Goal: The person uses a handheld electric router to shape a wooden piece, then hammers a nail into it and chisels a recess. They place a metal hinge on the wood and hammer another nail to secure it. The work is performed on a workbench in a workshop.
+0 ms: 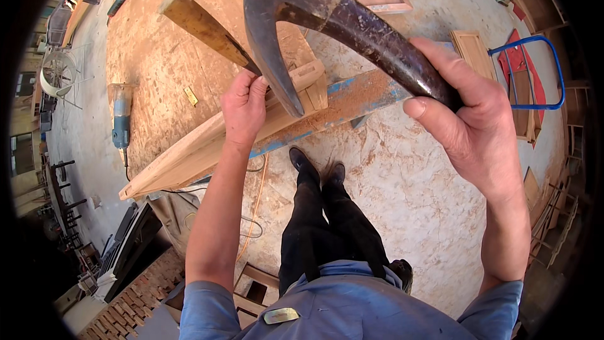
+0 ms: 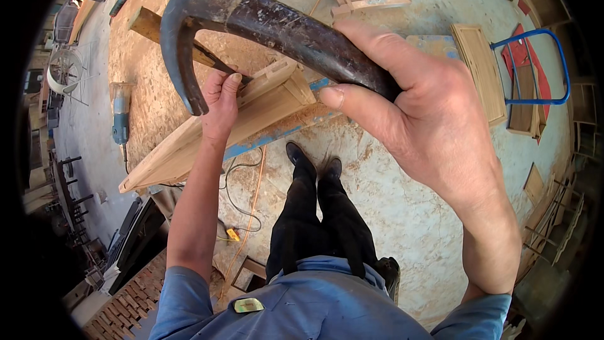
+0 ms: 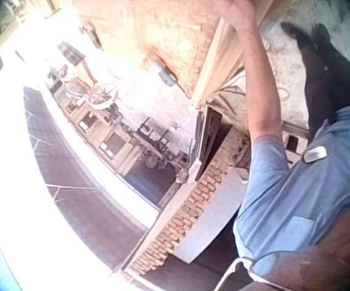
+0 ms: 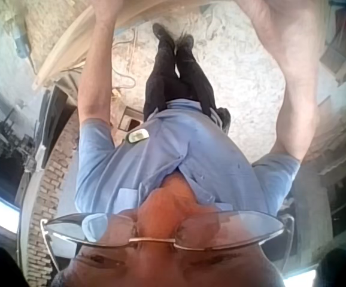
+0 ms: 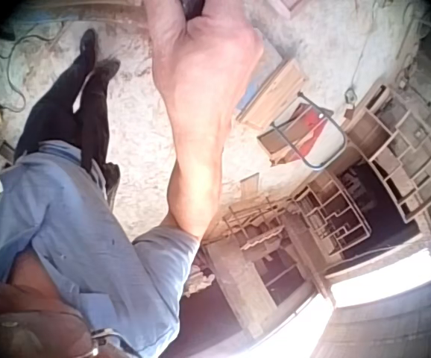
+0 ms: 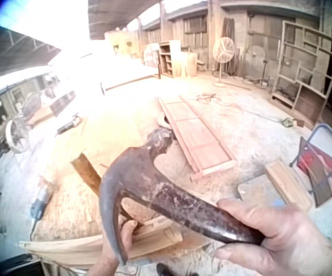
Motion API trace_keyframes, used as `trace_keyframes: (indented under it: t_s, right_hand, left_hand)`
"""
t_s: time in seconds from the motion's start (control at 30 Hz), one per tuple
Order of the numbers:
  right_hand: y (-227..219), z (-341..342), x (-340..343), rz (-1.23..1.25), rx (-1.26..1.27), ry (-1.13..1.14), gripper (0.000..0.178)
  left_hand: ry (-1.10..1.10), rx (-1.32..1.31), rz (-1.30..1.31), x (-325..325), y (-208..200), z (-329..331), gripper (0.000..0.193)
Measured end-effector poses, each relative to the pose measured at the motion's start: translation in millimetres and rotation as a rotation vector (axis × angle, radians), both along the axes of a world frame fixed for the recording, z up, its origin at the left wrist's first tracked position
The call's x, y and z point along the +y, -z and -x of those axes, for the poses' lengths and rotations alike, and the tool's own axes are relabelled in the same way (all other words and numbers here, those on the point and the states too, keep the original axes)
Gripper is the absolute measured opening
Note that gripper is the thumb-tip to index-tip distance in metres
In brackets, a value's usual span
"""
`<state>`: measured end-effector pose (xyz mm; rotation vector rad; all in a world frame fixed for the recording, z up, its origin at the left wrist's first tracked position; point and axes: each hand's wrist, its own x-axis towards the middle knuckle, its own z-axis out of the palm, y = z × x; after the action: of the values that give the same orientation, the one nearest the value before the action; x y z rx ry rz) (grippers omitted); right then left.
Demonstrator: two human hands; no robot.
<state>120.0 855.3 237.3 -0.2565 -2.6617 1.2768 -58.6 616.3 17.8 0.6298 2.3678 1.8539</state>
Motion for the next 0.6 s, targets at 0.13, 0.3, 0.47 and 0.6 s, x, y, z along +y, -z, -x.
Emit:
trace_keyframes:
  t_s: [0.13,0.3,0.47,0.6]
  right_hand:
    - [1,4,-1,-0.025,0.040,-0.021,0.053]
    - [-8,18,-5,-0.065,0.106,-0.081,0.053]
    - [-11,33,-18,0.041,0.196,-0.102,0.051]
    - [-11,37,-19,0.077,0.256,-0.129,0.051]
  left_hand:
    - [0.007,0.063,0.061,2,-10,-4,0.012]
    - [-0.027,0.127,0.227,3,-16,-6,0.009]
    - [-0.045,0.185,0.145,6,-21,-12,0.007]
    - [-0.037,0.212,0.123,2,-17,-10,0.007]
